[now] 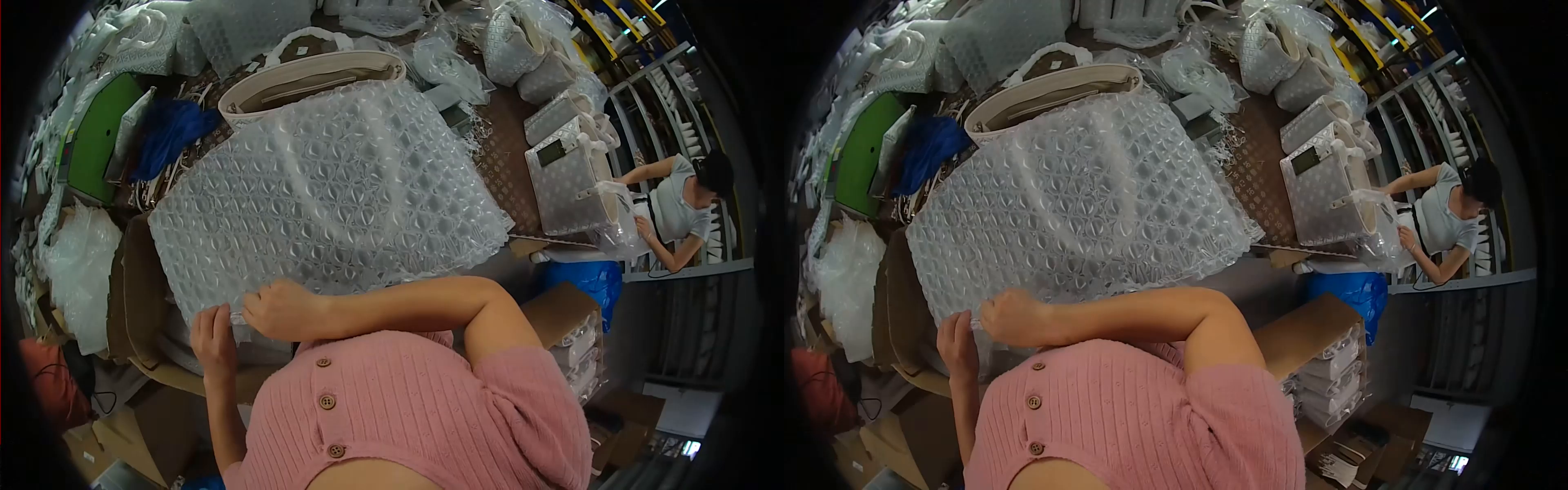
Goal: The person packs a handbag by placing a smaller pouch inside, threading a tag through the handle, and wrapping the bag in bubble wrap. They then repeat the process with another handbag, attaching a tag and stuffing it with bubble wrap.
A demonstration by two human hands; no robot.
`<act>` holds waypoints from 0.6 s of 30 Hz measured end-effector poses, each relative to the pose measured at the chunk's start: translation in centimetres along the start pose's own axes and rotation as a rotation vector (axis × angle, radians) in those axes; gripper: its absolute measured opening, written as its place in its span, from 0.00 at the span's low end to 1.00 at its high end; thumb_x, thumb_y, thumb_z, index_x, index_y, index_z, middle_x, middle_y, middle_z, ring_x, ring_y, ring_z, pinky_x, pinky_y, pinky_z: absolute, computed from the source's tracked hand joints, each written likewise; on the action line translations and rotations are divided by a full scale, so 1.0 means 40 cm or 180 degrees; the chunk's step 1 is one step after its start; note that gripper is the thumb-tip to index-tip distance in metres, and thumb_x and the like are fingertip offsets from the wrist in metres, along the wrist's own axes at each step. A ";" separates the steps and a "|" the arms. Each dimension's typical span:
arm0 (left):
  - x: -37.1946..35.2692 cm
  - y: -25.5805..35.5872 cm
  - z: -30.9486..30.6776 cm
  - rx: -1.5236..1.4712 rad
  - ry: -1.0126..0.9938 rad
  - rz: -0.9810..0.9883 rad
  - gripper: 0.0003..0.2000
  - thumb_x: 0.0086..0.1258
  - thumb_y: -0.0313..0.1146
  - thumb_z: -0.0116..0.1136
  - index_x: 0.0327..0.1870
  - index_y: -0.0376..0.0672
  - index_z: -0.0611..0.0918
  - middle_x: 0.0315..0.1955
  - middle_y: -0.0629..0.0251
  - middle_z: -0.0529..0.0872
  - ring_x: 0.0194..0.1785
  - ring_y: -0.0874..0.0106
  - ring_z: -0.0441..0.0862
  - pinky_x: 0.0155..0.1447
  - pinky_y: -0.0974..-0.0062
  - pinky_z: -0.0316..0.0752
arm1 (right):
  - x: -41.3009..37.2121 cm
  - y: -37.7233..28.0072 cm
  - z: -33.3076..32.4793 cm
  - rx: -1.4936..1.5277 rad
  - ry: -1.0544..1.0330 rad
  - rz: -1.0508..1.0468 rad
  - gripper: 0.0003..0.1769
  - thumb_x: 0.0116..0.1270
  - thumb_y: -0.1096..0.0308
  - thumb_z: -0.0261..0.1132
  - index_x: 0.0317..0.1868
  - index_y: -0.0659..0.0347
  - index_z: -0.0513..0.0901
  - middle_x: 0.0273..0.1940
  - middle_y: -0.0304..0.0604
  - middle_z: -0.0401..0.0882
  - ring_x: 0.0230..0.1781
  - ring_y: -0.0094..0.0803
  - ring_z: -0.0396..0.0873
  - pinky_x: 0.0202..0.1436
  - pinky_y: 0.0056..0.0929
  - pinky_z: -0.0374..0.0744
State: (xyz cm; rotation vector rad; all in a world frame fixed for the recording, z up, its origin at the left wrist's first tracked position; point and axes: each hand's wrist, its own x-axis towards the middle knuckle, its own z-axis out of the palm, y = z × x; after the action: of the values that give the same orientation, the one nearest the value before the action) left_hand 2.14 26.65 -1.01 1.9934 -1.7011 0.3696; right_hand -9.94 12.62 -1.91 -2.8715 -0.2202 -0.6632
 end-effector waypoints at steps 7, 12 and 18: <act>-0.041 -0.063 -0.048 0.0570 -0.0316 0.0042 0.12 0.50 0.18 0.52 0.37 0.38 0.75 0.22 0.59 0.71 0.25 0.61 0.70 0.28 0.65 0.64 | 0.055 -0.013 0.043 0.2186 -0.0277 0.0688 0.09 0.58 0.65 0.57 0.25 0.62 0.75 0.28 0.49 0.76 0.27 0.47 0.76 0.30 0.42 0.74; -0.026 -0.056 -0.106 0.0782 -0.0580 0.0120 0.11 0.51 0.18 0.52 0.36 0.38 0.75 0.21 0.59 0.69 0.25 0.60 0.69 0.27 0.65 0.63 | 0.094 -0.011 0.078 0.2506 -0.0705 0.0477 0.08 0.58 0.64 0.58 0.28 0.61 0.76 0.29 0.49 0.77 0.29 0.47 0.77 0.32 0.42 0.74; 0.003 -0.018 -0.120 0.0555 -0.0690 -0.0023 0.09 0.51 0.20 0.54 0.35 0.37 0.75 0.21 0.60 0.70 0.25 0.61 0.70 0.28 0.66 0.64 | 0.081 -0.059 0.013 0.1466 0.0379 0.0159 0.07 0.55 0.66 0.58 0.29 0.61 0.75 0.27 0.44 0.75 0.27 0.39 0.78 0.30 0.34 0.75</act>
State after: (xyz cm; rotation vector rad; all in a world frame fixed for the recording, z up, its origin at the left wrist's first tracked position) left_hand 3.40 29.15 2.97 2.2344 -1.8468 0.3185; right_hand -7.27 15.34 -0.57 -2.3836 -0.2461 -0.6697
